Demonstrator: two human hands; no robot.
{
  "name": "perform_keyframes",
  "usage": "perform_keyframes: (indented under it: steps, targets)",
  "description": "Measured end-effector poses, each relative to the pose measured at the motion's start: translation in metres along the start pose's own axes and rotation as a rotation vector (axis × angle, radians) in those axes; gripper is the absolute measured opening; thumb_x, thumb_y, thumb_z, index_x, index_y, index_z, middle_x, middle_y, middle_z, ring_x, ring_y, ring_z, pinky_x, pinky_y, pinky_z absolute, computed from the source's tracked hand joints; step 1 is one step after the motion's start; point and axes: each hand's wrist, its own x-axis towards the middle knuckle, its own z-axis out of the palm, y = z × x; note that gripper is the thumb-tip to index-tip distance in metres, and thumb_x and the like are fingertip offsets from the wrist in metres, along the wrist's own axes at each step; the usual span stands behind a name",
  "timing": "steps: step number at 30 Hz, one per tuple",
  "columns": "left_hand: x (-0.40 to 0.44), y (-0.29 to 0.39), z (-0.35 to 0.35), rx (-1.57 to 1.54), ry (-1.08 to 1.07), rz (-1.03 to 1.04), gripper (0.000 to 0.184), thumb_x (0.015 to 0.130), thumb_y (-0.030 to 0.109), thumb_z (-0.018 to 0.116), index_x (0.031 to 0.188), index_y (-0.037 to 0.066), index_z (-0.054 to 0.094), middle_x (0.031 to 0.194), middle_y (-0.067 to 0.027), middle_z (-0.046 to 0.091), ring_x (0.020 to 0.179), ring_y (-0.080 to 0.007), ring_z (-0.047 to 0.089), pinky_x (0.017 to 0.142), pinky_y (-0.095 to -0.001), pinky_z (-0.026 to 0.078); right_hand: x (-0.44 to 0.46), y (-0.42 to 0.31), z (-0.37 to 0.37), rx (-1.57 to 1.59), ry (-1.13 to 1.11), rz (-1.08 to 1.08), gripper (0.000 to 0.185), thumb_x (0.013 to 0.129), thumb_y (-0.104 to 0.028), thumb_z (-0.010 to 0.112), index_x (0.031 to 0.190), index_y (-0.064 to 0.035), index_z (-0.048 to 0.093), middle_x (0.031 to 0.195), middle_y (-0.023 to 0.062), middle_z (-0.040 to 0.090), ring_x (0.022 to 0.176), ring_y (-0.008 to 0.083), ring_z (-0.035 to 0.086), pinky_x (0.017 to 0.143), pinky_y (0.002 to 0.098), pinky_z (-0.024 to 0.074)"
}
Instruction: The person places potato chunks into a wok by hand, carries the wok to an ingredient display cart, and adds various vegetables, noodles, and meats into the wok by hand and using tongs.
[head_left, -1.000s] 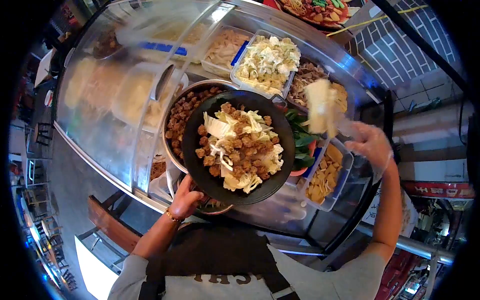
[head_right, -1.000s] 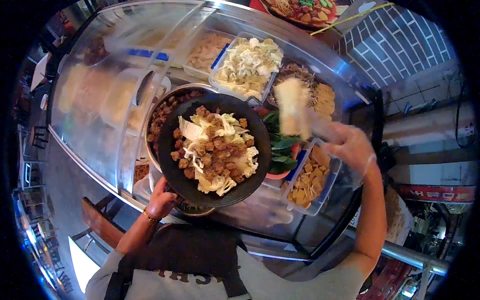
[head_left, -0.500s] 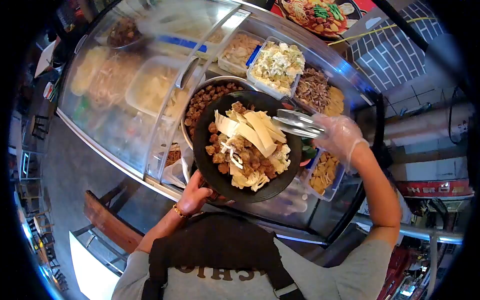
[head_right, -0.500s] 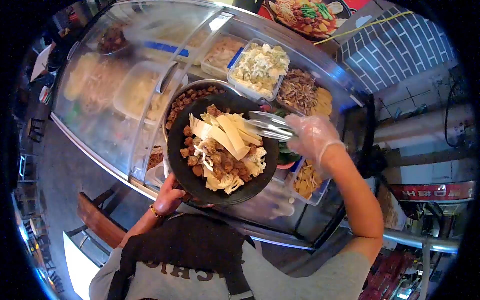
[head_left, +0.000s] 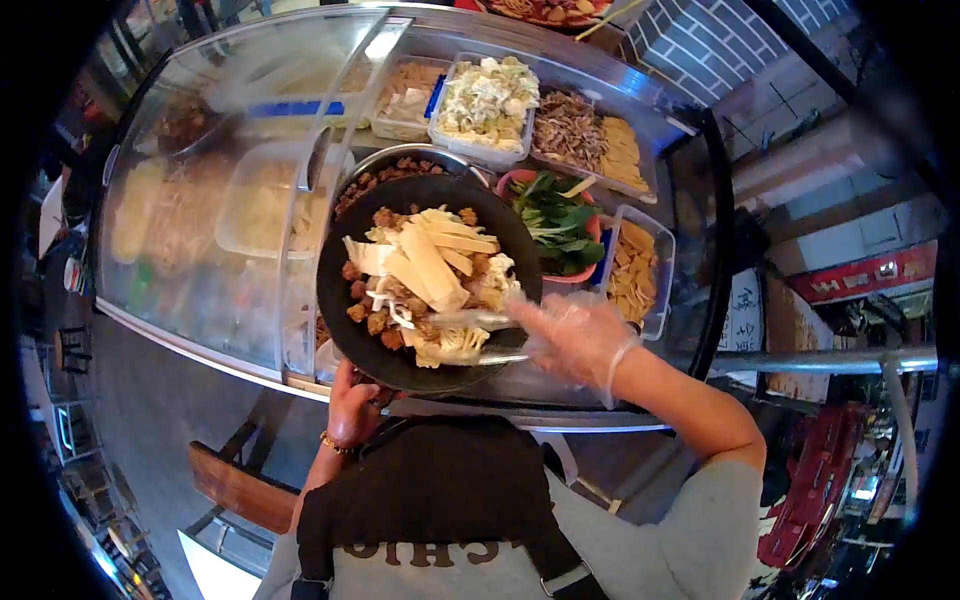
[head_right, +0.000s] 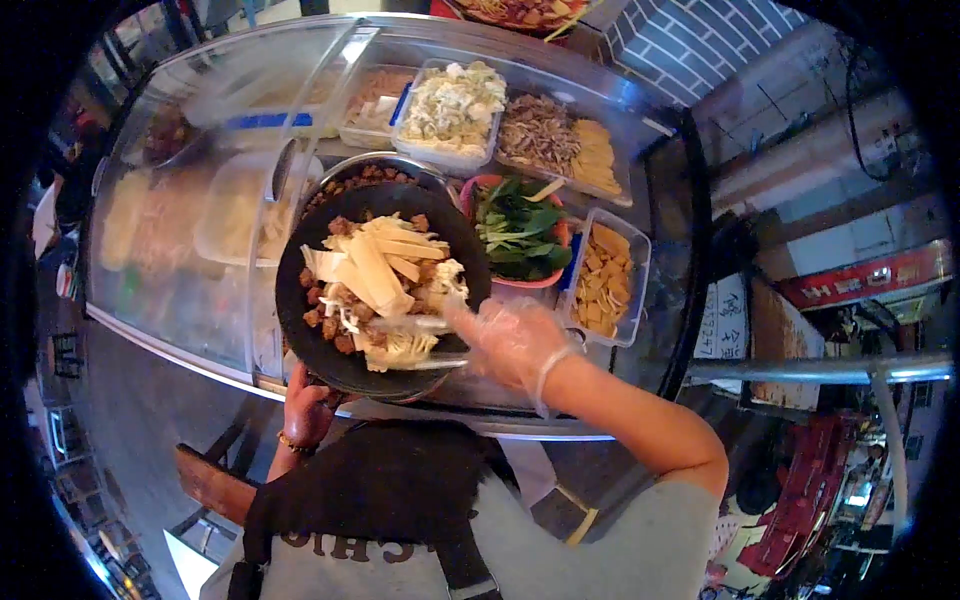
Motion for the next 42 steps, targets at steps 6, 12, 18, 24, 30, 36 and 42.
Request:
perform_keyframes:
  steps: [6, 12, 18, 24, 30, 36, 42]
  targets:
    - [-0.011, 0.006, -0.028, 0.013, 0.048, 0.056, 0.052, 0.071, 0.002, 0.045, 0.122, 0.002, 0.037, 0.109, -0.0148, 0.053, 0.093, -0.0275, 0.058, 0.074, -0.0445, 0.052, -0.002, 0.110, 0.012, 0.120, 0.248, 0.424, 0.058, 0.071, -0.022, 0.069, 0.124, -0.0128, 0.047, 0.109, 0.0158, 0.060, 0.092, 0.0318, 0.060, 0.079, 0.0408, 0.0492]
    - [-0.022, 0.028, -0.016, 0.088, 0.129, 0.128, 0.059, 0.070, 0.005, 0.044, 0.128, 0.002, 0.032, 0.115, -0.0160, 0.051, 0.100, -0.0303, 0.057, 0.078, -0.0440, 0.054, 0.041, 0.158, 0.069, -0.228, -0.021, 0.512, 0.049, 0.078, -0.010, 0.054, 0.126, -0.0132, 0.042, 0.098, 0.0164, 0.060, 0.087, 0.0362, 0.060, 0.072, 0.0451, 0.0495]
    - [-0.021, 0.031, -0.007, 0.064, 0.193, 0.185, 0.062, 0.069, 0.004, 0.042, 0.129, 0.001, 0.030, 0.115, -0.0169, 0.050, 0.099, -0.0311, 0.057, 0.078, -0.0443, 0.054, 0.108, 0.177, 0.108, -0.445, -0.023, 0.382, 0.035, 0.086, -0.010, 0.042, 0.120, -0.0087, 0.047, 0.092, 0.0150, 0.061, 0.086, 0.0345, 0.061, 0.067, 0.0417, 0.0505]
    - [-0.021, 0.026, -0.011, 0.066, 0.212, 0.167, 0.059, 0.069, 0.008, 0.047, 0.127, 0.001, 0.033, 0.116, -0.0156, 0.050, 0.099, -0.0287, 0.057, 0.079, -0.0436, 0.053, 0.102, 0.202, 0.086, -0.323, -0.189, 0.319, 0.031, 0.091, -0.025, 0.038, 0.102, -0.0058, 0.060, 0.090, 0.0185, 0.063, 0.086, 0.0351, 0.062, 0.072, 0.0457, 0.0483]
    - [-0.020, 0.034, -0.001, 0.054, 0.206, 0.157, 0.060, 0.070, 0.007, 0.045, 0.128, 0.001, 0.032, 0.117, -0.0157, 0.048, 0.102, -0.0300, 0.055, 0.080, -0.0447, 0.052, 0.066, 0.210, 0.061, -0.005, -0.075, 0.489, 0.024, 0.079, -0.020, 0.056, 0.100, -0.0083, 0.060, 0.093, 0.0170, 0.063, 0.090, 0.0338, 0.060, 0.075, 0.0406, 0.0485]
    - [-0.020, 0.038, -0.002, 0.064, 0.206, 0.138, 0.058, 0.071, 0.007, 0.046, 0.127, 0.001, 0.032, 0.117, -0.0162, 0.049, 0.101, -0.0304, 0.056, 0.080, -0.0450, 0.052, 0.039, 0.251, 0.065, 0.244, 0.055, 0.402, 0.038, 0.069, -0.018, 0.069, 0.105, -0.0134, 0.058, 0.092, 0.0166, 0.062, 0.089, 0.0364, 0.058, 0.075, 0.0415, 0.0471]
    - [-0.016, 0.042, -0.010, 0.080, 0.146, 0.122, 0.055, 0.071, 0.008, 0.047, 0.124, 0.000, 0.035, 0.113, -0.0158, 0.052, 0.098, -0.0307, 0.058, 0.079, -0.0446, 0.053, 0.034, 0.238, 0.038, 0.064, -0.029, 0.435, 0.037, 0.068, -0.021, 0.071, 0.101, -0.0102, 0.058, 0.094, 0.0181, 0.061, 0.087, 0.0372, 0.058, 0.075, 0.0414, 0.0467]
